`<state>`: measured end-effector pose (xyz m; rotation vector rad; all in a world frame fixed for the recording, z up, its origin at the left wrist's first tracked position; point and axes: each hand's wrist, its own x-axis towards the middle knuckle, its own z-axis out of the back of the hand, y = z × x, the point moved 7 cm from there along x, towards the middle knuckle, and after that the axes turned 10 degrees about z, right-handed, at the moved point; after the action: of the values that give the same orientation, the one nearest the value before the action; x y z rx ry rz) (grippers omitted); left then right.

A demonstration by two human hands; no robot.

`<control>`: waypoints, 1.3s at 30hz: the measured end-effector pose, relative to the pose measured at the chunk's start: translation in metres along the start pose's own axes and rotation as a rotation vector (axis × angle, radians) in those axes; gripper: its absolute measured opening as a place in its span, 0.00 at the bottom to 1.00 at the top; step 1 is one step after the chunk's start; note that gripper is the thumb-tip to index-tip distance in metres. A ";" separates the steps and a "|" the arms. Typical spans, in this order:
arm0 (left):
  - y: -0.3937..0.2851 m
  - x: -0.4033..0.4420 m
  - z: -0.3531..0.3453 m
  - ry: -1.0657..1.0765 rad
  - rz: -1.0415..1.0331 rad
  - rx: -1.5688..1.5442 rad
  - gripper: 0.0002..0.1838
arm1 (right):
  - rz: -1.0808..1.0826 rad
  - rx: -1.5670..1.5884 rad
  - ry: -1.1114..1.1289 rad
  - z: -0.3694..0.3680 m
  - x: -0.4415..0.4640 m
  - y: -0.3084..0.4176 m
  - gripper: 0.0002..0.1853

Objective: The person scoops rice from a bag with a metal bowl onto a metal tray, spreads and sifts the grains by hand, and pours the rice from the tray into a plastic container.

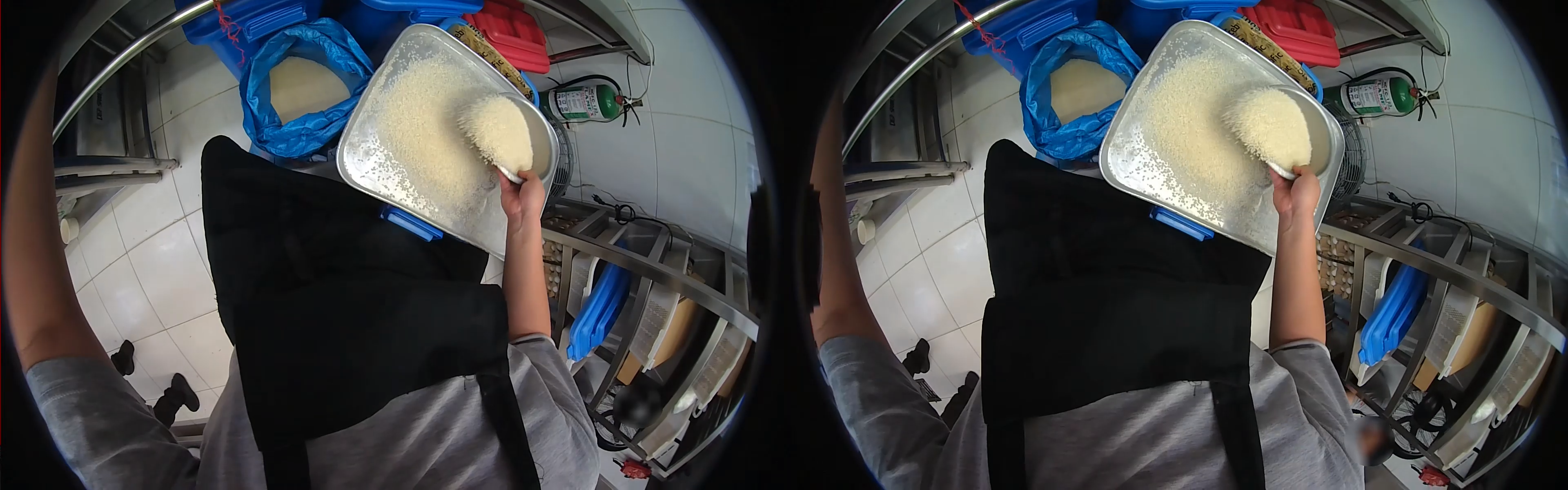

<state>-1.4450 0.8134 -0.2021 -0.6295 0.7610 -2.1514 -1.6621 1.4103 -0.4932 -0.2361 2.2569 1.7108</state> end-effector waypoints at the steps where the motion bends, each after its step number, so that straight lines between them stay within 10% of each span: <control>1: 0.006 0.011 0.001 0.009 -0.092 -0.017 0.15 | 0.035 -0.032 -0.004 0.003 0.004 0.000 0.23; 39: 0.008 0.020 0.000 0.102 -0.150 -0.122 0.19 | 0.084 0.012 -0.128 0.066 0.007 0.029 0.22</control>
<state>-1.4527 0.7933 -0.2041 -0.6620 0.9321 -2.3008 -1.6682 1.4825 -0.4850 -0.0284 2.2112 1.7010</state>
